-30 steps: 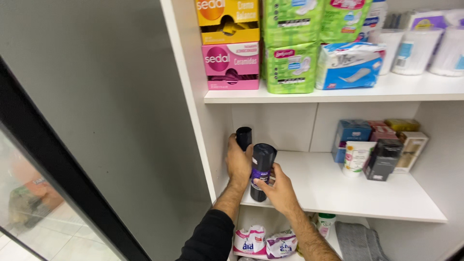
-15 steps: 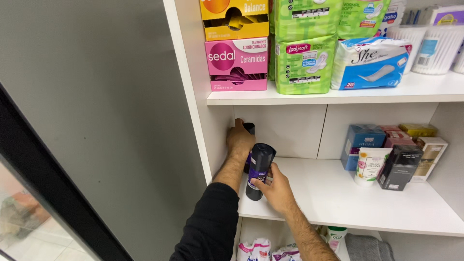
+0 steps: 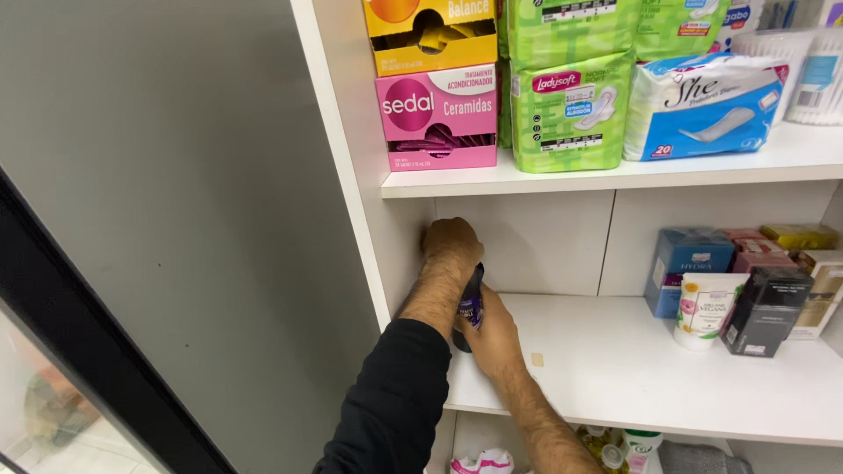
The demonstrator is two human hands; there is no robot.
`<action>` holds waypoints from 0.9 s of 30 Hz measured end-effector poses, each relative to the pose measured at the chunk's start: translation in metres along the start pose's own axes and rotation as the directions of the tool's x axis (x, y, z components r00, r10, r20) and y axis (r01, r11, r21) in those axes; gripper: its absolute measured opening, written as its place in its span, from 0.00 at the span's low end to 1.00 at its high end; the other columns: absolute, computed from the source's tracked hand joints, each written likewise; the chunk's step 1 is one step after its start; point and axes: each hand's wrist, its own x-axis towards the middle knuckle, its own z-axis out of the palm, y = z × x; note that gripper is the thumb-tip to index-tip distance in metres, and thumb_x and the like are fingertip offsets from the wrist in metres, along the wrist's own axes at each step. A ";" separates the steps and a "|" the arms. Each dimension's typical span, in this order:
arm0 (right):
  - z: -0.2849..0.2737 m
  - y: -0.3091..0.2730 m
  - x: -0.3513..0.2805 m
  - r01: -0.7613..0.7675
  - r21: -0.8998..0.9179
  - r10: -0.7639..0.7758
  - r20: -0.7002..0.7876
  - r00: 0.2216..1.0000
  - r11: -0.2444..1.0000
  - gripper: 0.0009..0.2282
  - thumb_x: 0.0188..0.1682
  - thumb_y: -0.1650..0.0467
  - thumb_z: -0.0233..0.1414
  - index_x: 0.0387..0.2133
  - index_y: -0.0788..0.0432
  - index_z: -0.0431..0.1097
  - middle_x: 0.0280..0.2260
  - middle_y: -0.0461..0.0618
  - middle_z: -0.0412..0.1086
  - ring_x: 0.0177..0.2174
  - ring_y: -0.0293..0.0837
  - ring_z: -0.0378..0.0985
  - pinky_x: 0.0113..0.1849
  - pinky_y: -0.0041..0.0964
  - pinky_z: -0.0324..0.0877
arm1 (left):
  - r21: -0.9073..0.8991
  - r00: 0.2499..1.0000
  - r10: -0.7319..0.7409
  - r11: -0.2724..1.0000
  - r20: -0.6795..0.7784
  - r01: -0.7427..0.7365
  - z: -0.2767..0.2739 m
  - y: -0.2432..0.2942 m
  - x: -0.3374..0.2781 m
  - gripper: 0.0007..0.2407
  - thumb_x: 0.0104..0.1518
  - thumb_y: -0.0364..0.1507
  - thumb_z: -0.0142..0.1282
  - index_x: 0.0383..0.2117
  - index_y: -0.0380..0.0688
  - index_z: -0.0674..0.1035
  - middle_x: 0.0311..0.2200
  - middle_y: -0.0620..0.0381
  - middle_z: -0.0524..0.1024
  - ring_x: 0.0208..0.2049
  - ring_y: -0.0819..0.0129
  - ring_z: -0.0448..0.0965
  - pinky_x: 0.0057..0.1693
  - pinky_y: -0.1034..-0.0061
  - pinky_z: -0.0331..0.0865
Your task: The person stocks a white shelf by taking various health and beauty products, such as boxed perfumes, creams, and deodorant sprays, from a cardboard box and placing them onto the shelf.
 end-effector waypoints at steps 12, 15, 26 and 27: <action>0.043 0.041 0.046 -0.031 0.034 0.030 0.006 1.000 0.999 0.26 0.53 0.71 0.60 0.65 0.59 0.62 0.54 0.61 0.73 0.58 0.62 0.77 0.63 0.65 0.71 | 0.022 0.986 0.043 0.999 -0.164 -0.040 0.022 -0.005 0.029 0.09 0.63 0.24 0.57 0.29 0.29 0.87 0.22 0.37 0.82 0.31 0.49 0.89 0.32 0.58 0.85; 0.048 0.044 0.052 0.058 -0.033 -0.058 -0.003 0.998 0.998 0.28 0.53 0.71 0.61 0.67 0.61 0.61 0.55 0.63 0.69 0.60 0.64 0.75 0.63 0.68 0.70 | 0.047 0.986 0.042 0.998 -0.164 -0.034 0.023 -0.003 0.026 0.08 0.61 0.22 0.58 0.28 0.29 0.86 0.21 0.39 0.82 0.30 0.51 0.89 0.32 0.57 0.85; 0.017 -0.002 0.023 -0.217 0.222 0.198 0.104 0.975 0.951 0.23 0.60 0.60 0.53 0.63 0.59 0.60 0.53 0.66 0.75 0.56 0.63 0.81 0.55 0.61 0.78 | 0.454 0.869 0.231 0.891 -0.437 -0.009 0.057 -0.006 0.022 0.03 0.53 0.22 0.66 0.30 0.35 0.88 0.22 0.41 0.81 0.27 0.57 0.84 0.35 0.58 0.83; 0.015 0.006 0.027 -0.216 0.221 0.197 0.103 0.975 0.951 0.23 0.60 0.60 0.53 0.63 0.59 0.60 0.53 0.66 0.75 0.56 0.63 0.81 0.55 0.61 0.78 | 0.453 0.869 0.232 0.891 -0.438 -0.010 0.048 0.000 0.003 0.03 0.53 0.22 0.66 0.30 0.35 0.88 0.22 0.41 0.81 0.27 0.57 0.84 0.35 0.58 0.83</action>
